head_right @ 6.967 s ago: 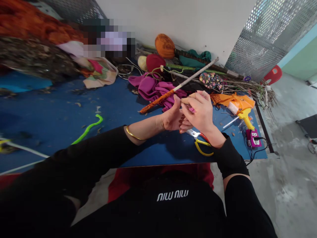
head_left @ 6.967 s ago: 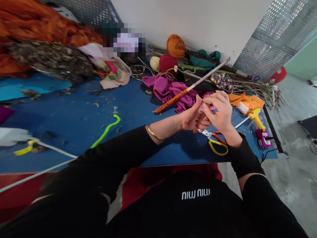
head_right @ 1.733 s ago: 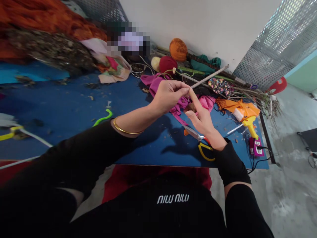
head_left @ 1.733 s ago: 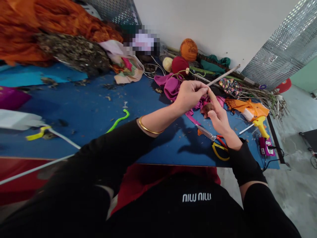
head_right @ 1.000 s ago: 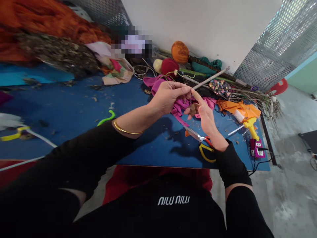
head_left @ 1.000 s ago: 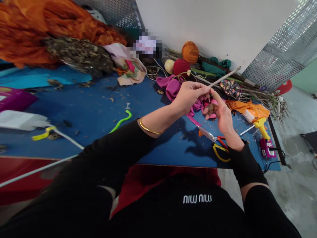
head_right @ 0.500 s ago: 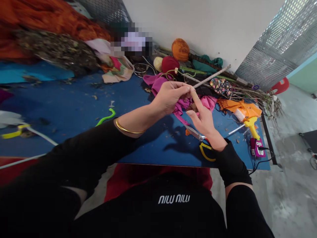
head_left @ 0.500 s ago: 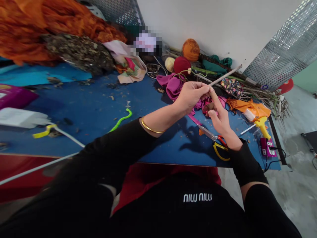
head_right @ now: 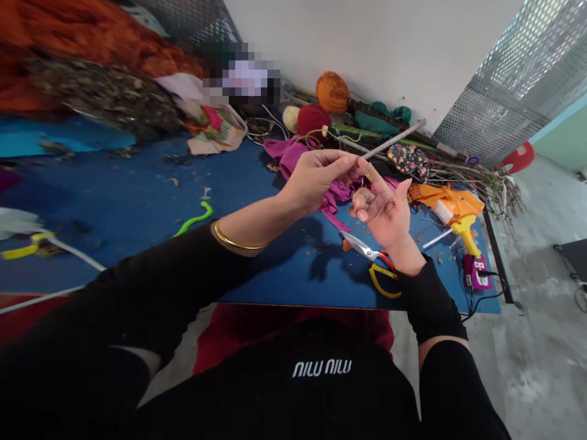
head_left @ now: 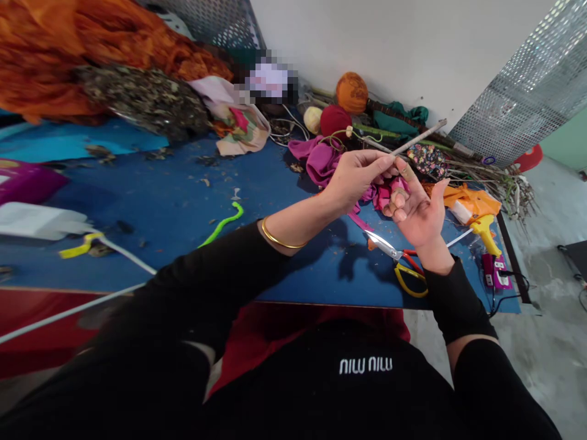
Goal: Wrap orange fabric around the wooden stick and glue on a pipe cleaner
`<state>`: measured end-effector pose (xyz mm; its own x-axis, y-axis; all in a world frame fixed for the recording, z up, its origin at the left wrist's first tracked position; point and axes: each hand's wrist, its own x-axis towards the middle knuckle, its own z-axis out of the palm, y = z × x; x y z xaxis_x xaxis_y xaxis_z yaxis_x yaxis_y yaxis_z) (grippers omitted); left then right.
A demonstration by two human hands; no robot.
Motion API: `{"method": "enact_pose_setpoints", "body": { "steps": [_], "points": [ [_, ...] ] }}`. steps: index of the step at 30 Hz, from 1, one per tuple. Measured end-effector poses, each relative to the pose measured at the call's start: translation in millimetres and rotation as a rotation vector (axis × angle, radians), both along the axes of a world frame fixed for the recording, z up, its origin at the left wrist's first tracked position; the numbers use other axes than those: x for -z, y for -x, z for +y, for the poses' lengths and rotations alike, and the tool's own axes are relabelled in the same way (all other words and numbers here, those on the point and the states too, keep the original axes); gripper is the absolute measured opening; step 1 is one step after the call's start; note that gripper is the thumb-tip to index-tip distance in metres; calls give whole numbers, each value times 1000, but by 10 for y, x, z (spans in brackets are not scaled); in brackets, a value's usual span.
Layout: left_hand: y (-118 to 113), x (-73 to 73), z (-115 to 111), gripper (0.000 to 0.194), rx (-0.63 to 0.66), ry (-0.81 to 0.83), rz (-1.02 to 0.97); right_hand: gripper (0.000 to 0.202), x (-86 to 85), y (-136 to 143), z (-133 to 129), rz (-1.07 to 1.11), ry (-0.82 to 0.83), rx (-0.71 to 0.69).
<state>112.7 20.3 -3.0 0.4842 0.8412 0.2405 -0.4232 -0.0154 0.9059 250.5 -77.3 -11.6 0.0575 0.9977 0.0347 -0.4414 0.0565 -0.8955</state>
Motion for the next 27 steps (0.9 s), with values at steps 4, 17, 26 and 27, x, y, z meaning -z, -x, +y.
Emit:
{"method": "enact_pose_setpoints", "body": {
  "steps": [4,17,26,27],
  "points": [
    [-11,25,20,14,-11,93,-19,96,-25,28,-5,39,68,-13],
    [4,-39,51,30,-65,139,-33,96,-86,23,-10,130,123,-35],
    [25,-36,23,24,-107,-18,51,99,-46,27,5,87,85,-20],
    [29,-33,19,26,-104,-32,68,99,-36,27,7,78,80,-25]
  ]
}}
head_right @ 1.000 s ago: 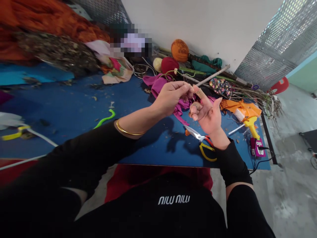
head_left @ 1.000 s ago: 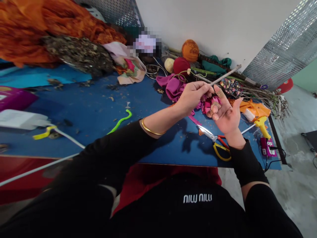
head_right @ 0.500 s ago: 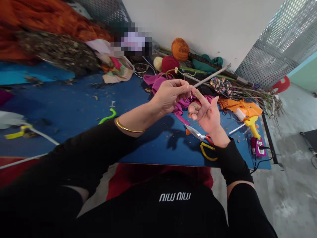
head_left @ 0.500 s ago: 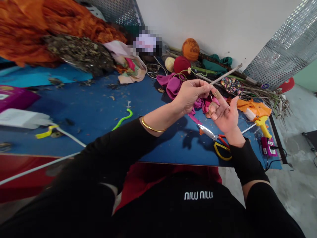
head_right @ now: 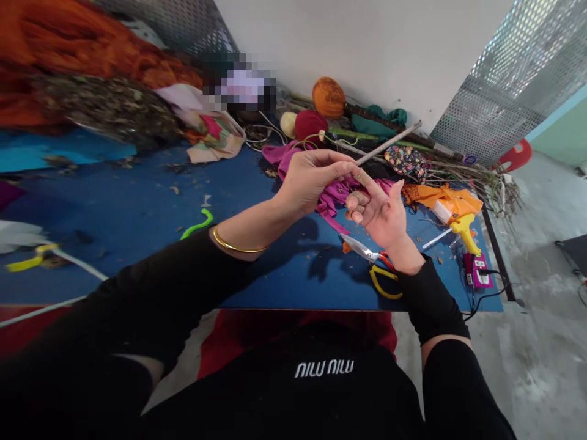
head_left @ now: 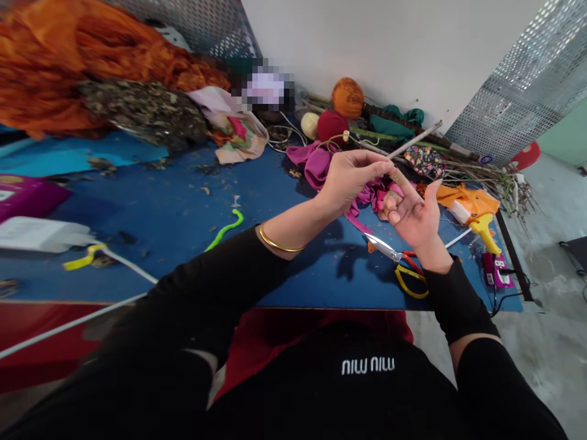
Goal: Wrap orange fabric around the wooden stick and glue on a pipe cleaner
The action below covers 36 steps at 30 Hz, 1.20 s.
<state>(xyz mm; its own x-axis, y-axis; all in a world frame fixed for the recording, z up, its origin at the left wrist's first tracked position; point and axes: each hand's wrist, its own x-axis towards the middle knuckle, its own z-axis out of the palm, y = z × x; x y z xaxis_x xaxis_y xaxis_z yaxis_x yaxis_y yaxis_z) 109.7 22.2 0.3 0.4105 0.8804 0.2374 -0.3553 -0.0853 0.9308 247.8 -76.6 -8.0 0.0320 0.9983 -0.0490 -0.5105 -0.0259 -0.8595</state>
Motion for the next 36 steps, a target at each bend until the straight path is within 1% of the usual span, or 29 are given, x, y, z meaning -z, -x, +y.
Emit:
{"method": "enact_pose_setpoints", "body": {
  "steps": [5,6,7,8,11,13,14,15,16,17,20,21,22,23,26,28,30,32,33,34,36],
  "points": [
    [7,42,31,40,-44,-54,73,96,28,-18,8,-15,-23,-3],
    [10,51,45,43,-31,-66,86,96,29,-25,9,-15,-34,-4],
    [15,58,60,46,8,-77,105,96,29,-33,11,-16,-44,-7],
    [23,61,72,48,74,-87,128,97,31,-40,14,-21,-52,-8],
    [57,50,89,52,328,-88,199,101,54,-55,29,-67,-52,5],
    [78,38,84,46,436,-85,230,103,95,-54,44,-120,-45,25],
    [86,34,79,41,454,-94,245,103,121,-50,51,-147,-46,35],
    [91,33,75,36,439,-115,263,103,148,-45,59,-171,-49,43],
    [93,33,73,32,389,-155,290,102,174,-39,67,-192,-53,51],
    [93,35,73,28,304,-211,323,101,195,-34,75,-206,-56,60],
    [80,39,82,24,-15,-382,406,98,219,-35,93,-221,-58,93],
    [71,38,88,24,-78,-406,404,97,214,-41,97,-217,-62,107],
    [61,36,96,26,-101,-397,379,96,204,-50,100,-210,-69,121],
    [50,33,108,29,-95,-356,332,95,193,-61,103,-203,-78,134],
    [24,29,181,44,-63,-146,139,94,169,-93,111,-187,-99,178],
    [25,32,251,56,-113,-47,20,93,168,-108,115,-182,-97,196],
    [40,39,314,65,-207,-52,-25,92,172,-117,116,-176,-96,208],
    [56,52,347,68,-281,-122,28,91,165,-121,110,-169,-99,221],
    [60,62,347,65,-279,-161,84,90,153,-122,103,-165,-101,232],
    [59,75,336,56,-241,-194,145,89,135,-122,94,-160,-101,247],
    [45,110,286,19,-93,-228,231,88,87,-116,73,-157,-87,277]
  ]
}}
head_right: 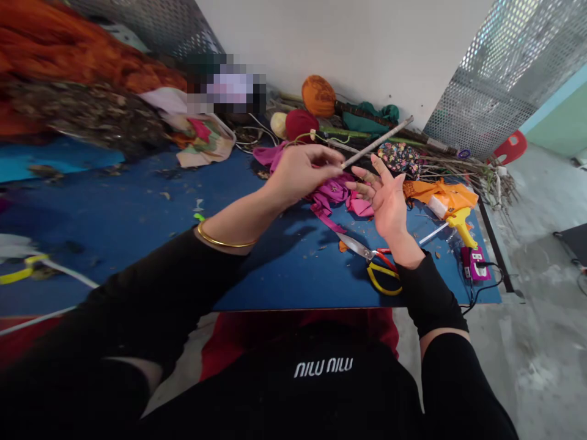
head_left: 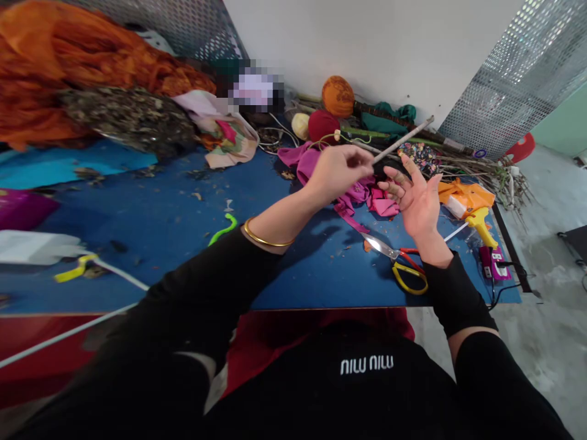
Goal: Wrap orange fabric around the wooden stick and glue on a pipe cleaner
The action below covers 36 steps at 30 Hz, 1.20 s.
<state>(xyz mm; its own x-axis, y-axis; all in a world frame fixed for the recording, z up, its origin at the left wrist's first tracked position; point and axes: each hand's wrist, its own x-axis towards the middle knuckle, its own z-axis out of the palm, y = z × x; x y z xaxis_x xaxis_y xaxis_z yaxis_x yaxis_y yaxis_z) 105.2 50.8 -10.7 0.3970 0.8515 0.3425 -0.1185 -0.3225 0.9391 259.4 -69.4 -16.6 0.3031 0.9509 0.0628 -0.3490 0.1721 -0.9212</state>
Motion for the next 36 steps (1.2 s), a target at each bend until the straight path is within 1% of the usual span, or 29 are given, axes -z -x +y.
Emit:
{"method": "enact_pose_setpoints", "body": {
  "steps": [1,3,4,6,8,12,15,17,19,21,23,24,25,26,28,31,32,33,34,36],
  "points": [
    [-11,19,-34,11,84,9,25,88,-26,6,-10,0,14,14],
    [-32,55,-105,17,206,44,23,88,-67,26,-23,-5,44,31],
    [-39,71,-135,20,235,70,6,89,-78,38,-26,-10,55,32],
    [-49,96,-174,33,253,122,-10,90,-74,67,-25,-28,62,24],
    [-57,120,-185,37,236,161,-6,92,-41,95,-21,-60,53,8],
    [-85,158,-178,33,184,187,6,92,49,117,-12,-118,12,-30],
    [-103,149,-190,32,168,148,6,90,91,72,6,-90,-13,-53],
    [-110,127,-196,33,164,115,-32,88,100,21,23,-35,-26,-72],
    [-117,106,-183,39,124,110,-108,85,101,-24,39,13,-39,-81],
    [-122,99,-148,54,62,131,-167,82,98,-47,46,31,-42,-67],
    [-122,108,-104,67,10,146,-173,81,99,-50,46,30,-41,-51],
    [-119,115,-86,68,-5,148,-169,80,102,-46,45,30,-46,-50],
    [-114,124,-75,64,-12,148,-172,80,107,-41,43,34,-57,-55],
    [-109,133,-71,55,-8,147,-184,80,114,-37,43,40,-72,-65],
    [-101,150,-88,33,55,154,-204,79,130,-32,43,49,-101,-87],
    [-100,169,-143,32,247,186,-127,80,148,-44,46,38,-112,-120],
    [-103,172,-158,29,289,204,-80,81,151,-53,47,25,-108,-131],
    [-105,171,-168,26,305,216,-35,83,153,-65,48,7,-102,-138],
    [-106,166,-172,23,293,221,-1,86,155,-78,50,-17,-96,-136],
    [-102,138,-167,24,209,197,17,90,163,-108,58,-86,-90,-95]
  ]
}}
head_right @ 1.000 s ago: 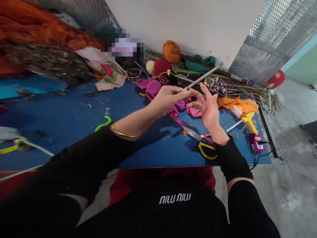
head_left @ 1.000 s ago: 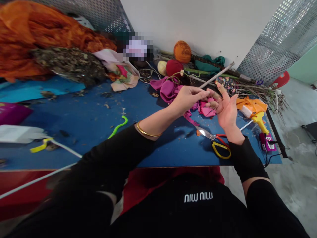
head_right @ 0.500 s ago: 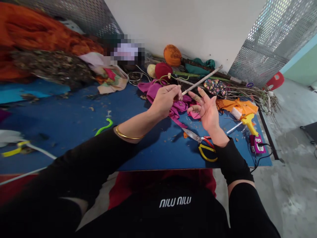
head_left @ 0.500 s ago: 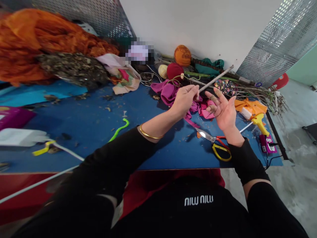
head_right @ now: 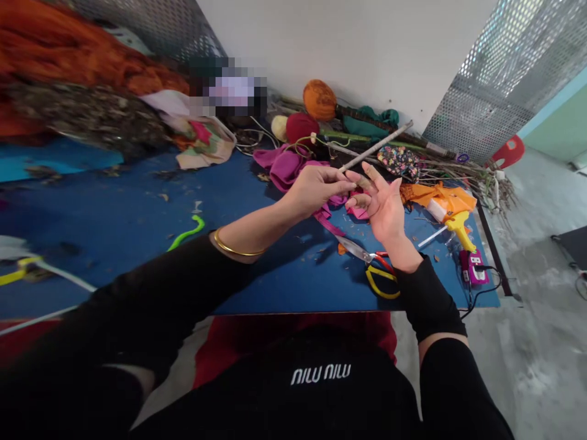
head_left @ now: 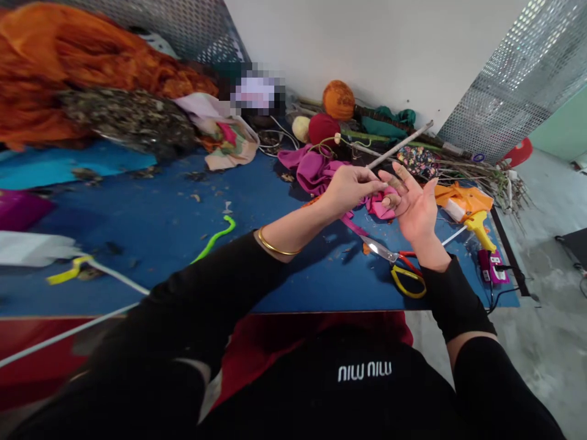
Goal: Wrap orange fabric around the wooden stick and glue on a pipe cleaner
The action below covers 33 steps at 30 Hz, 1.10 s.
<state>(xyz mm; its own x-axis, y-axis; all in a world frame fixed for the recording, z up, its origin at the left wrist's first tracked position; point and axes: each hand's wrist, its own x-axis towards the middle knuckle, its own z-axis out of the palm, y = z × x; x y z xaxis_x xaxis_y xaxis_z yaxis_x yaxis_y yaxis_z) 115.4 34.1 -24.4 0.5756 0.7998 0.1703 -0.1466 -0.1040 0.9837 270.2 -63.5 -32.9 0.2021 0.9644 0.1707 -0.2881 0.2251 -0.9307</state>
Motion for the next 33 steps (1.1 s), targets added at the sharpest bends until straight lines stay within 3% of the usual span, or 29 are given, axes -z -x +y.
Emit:
{"method": "enact_pose_setpoints", "body": {
  "steps": [4,9,13,19,26,33],
  "points": [
    [36,-107,-8,36,-144,-67,-82,86,53,-60,26,-228,-21,164],
    [77,-190,-124,39,10,-118,-100,80,142,-74,27,-518,-90,324],
    [74,-162,-146,30,142,-227,-73,85,173,-70,13,-631,-105,345],
    [86,-159,-100,14,42,-436,13,90,202,-116,32,-764,-134,354],
    [162,-266,-91,15,279,-201,-3,102,226,-215,65,-905,-195,434],
    [165,-274,-109,18,420,-161,-41,110,202,-267,54,-1127,-348,585]
  ]
}}
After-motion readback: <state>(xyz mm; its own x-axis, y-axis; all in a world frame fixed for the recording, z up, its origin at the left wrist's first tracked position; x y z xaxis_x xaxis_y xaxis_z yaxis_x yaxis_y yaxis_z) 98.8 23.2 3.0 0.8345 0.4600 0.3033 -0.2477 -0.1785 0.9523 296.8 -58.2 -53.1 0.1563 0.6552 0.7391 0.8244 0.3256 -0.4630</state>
